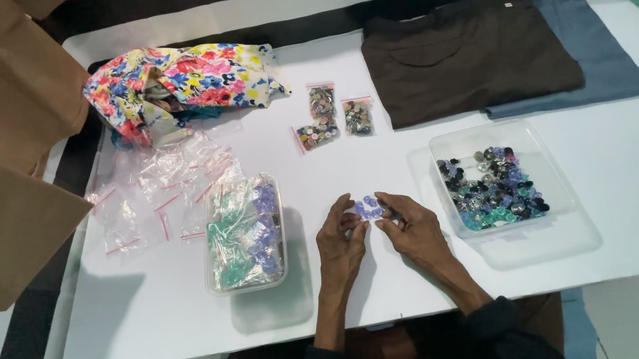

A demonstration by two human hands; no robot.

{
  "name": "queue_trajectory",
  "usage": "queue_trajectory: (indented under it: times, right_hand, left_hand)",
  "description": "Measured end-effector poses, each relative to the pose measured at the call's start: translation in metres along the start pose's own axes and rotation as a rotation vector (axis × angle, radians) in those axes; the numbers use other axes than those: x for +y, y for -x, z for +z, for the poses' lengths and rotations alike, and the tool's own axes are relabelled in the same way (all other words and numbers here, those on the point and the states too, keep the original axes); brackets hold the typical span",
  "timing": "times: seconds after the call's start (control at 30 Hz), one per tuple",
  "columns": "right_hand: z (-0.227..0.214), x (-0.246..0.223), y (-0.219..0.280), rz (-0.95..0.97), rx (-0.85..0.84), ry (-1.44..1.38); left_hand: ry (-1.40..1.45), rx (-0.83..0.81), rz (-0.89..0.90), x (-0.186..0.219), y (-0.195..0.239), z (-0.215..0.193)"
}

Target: The person sits at a white table and sorts small, colorful beads from a clear plastic container into small ziplock bags. They handle the beads and bags by hand, filling the bags and placing them on the table.

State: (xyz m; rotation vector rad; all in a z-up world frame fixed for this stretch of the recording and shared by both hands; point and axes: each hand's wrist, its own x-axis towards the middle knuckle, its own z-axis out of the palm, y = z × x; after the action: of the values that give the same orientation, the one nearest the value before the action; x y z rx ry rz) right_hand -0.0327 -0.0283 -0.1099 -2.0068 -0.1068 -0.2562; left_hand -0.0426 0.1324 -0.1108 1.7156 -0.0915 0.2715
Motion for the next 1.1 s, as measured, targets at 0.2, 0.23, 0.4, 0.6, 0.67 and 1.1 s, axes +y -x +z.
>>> queue_trajectory:
  times: [0.2, 0.23, 0.4, 0.6, 0.67, 1.1]
  right_hand:
    - [0.004, 0.010, -0.002, -0.029, -0.014, -0.015]
    - [0.005, 0.012, -0.001, -0.028, -0.011, -0.012]
    - [0.007, 0.022, 0.002, -0.129, 0.022, 0.035]
    - [-0.012, -0.033, 0.020, -0.399, 0.175, 0.225]
    - [-0.027, -0.047, 0.029, -0.458, 0.267, 0.251]
    - [-0.209, -0.011, -0.055, 0.073, -0.323, 0.954]
  left_hand:
    - [0.004, -0.018, -0.004, -0.003, -0.002, -0.001]
    - [0.006, -0.022, -0.004, -0.005, -0.001, -0.002]
    - [0.015, 0.004, 0.050, -0.011, 0.004, 0.002]
    - [-0.018, 0.139, 0.172, 0.006, 0.009, 0.009]
    - [-0.083, 0.145, 0.247, 0.028, 0.010, 0.022]
    - [-0.717, -0.402, 0.686, 0.002, -0.050, 0.167]
